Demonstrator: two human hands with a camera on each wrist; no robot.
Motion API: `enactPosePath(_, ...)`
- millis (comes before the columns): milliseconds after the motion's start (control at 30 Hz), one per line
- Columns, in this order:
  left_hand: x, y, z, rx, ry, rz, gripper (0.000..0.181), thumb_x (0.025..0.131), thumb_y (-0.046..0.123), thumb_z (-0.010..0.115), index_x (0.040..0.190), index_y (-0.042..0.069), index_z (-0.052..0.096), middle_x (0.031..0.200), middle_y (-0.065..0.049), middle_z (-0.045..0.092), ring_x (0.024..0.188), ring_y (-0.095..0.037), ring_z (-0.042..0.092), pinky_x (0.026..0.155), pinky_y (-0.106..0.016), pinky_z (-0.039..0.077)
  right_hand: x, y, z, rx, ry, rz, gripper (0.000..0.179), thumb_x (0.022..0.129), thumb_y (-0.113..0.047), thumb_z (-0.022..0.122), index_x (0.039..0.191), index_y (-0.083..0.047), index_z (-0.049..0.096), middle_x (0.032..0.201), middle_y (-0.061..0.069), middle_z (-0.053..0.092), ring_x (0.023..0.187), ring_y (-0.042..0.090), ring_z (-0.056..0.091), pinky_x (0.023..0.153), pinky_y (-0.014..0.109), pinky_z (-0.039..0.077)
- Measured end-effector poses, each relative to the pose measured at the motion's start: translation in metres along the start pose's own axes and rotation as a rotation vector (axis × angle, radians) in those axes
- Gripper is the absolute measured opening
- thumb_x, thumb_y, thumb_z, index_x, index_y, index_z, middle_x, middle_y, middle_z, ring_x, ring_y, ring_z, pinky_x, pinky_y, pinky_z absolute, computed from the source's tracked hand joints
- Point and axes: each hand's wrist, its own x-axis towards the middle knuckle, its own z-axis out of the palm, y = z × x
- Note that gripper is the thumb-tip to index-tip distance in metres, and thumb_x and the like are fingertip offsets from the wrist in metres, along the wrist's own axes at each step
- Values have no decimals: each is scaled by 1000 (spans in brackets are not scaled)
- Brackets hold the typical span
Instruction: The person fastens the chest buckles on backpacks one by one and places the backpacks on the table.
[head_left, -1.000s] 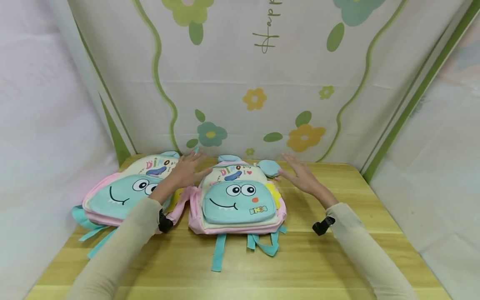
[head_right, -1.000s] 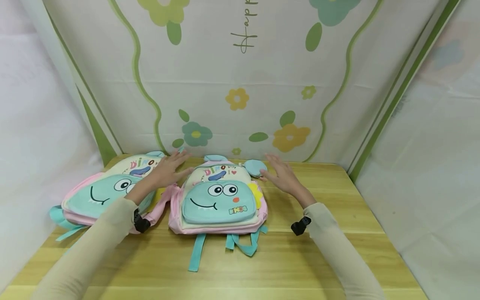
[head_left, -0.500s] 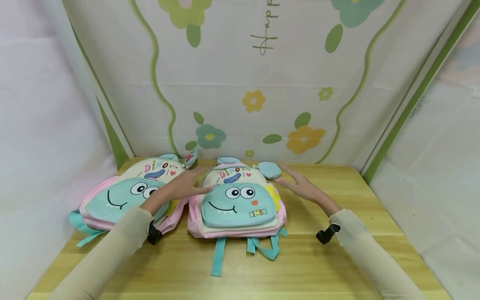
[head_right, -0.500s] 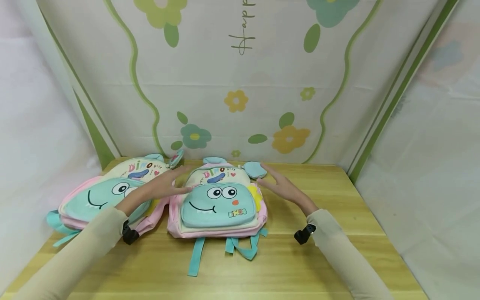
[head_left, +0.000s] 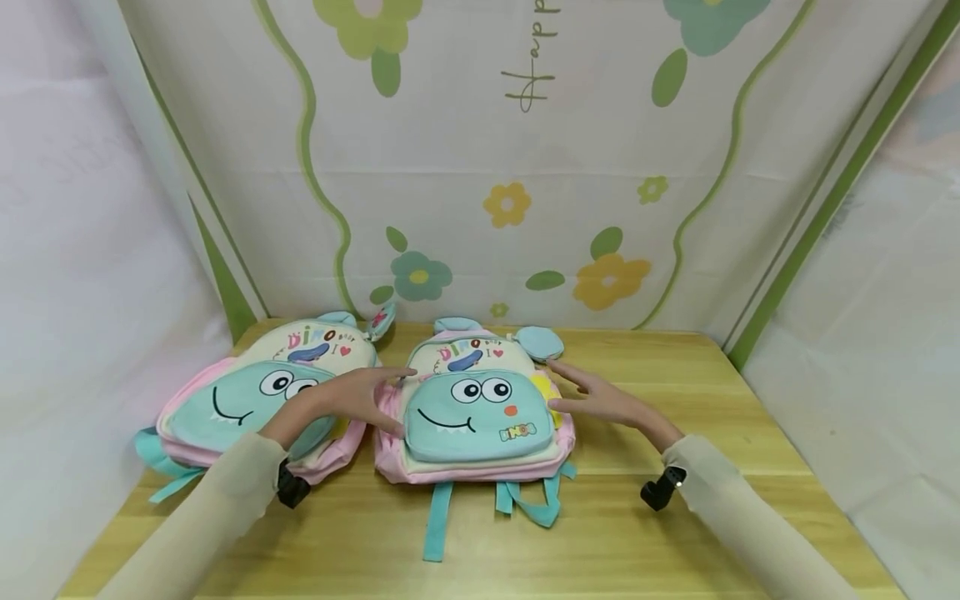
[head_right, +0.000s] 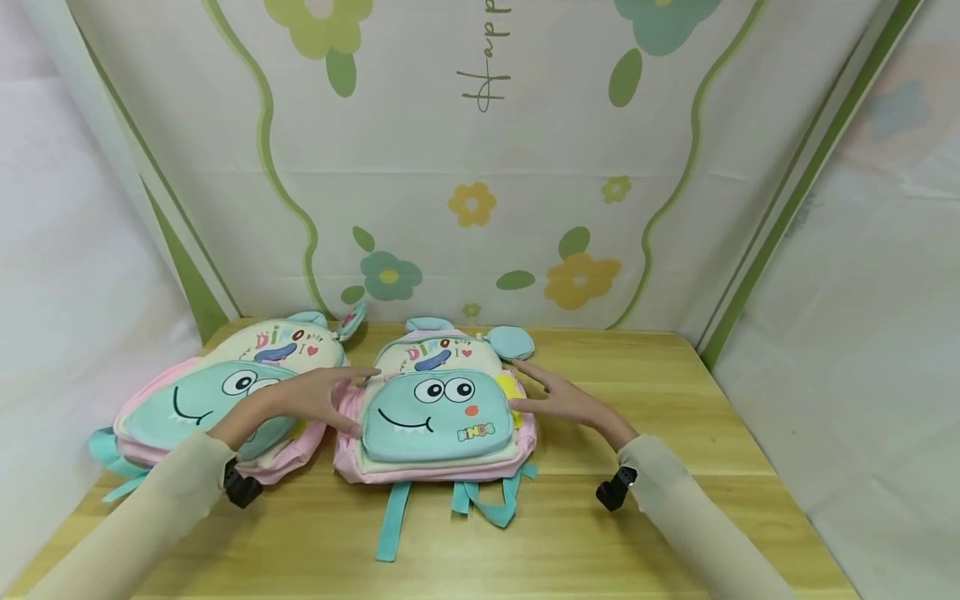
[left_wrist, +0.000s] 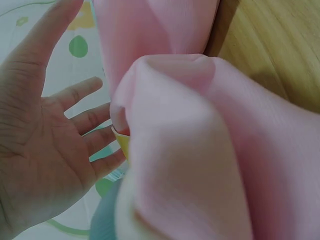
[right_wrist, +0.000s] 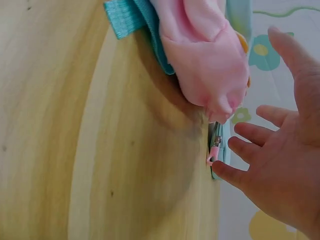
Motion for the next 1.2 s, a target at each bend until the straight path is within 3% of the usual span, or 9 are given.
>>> enactPosePath(233, -2, 2, -2, -2, -47, 39, 109, 70, 54, 90, 158, 15, 38, 161, -15, 39, 147, -39, 37, 117, -63, 33, -8, 7, 1, 31, -90, -4, 99, 89, -39, 78, 165, -23, 16, 173, 11, 5, 158, 40, 8, 120, 70, 19)
enactPosePath(400, -3, 5, -4, 18, -41, 69, 112, 69, 51, 92, 157, 7, 37, 160, -20, 39, 147, -42, 37, 117, -63, 33, -12, 8, -1, 51, -118, -32, 112, 81, -33, 87, 165, -23, 13, 173, 7, 8, 158, 39, 7, 120, 71, 14)
enactPosePath(533, -2, 8, -2, 6, -44, 50, 114, 68, 52, 92, 157, 7, 38, 160, -20, 38, 147, -42, 36, 117, -63, 33, -14, 8, 2, 55, -139, -55, 119, 78, -30, 90, 166, -20, 10, 172, 7, 10, 158, 38, 8, 121, 70, 12)
enactPosePath(733, -1, 14, 1, 17, -46, 23, 113, 65, 54, 93, 157, 14, 40, 161, -18, 36, 147, -41, 36, 117, -62, 33, -15, 9, 6, 68, -134, -88, 124, 75, -28, 92, 165, -16, 8, 172, 10, 12, 157, 41, 10, 120, 71, 12)
enactPosePath(900, -3, 14, 4, 49, -48, 33, 118, 64, 56, 93, 157, 11, 38, 161, -18, 37, 145, -39, 38, 118, -61, 34, -17, 9, 9, 41, -120, -124, 127, 72, -27, 94, 165, -12, 8, 172, 11, 11, 157, 42, 10, 121, 70, 13)
enactPosePath(1200, -3, 16, 10, 54, -66, 68, 118, 67, 55, 92, 158, 4, 35, 160, -22, 35, 144, -41, 37, 118, -62, 33, -20, 10, 14, 73, -115, -91, 121, 76, -28, 92, 165, -18, 11, 172, 7, 14, 157, 38, 14, 123, 66, 14)
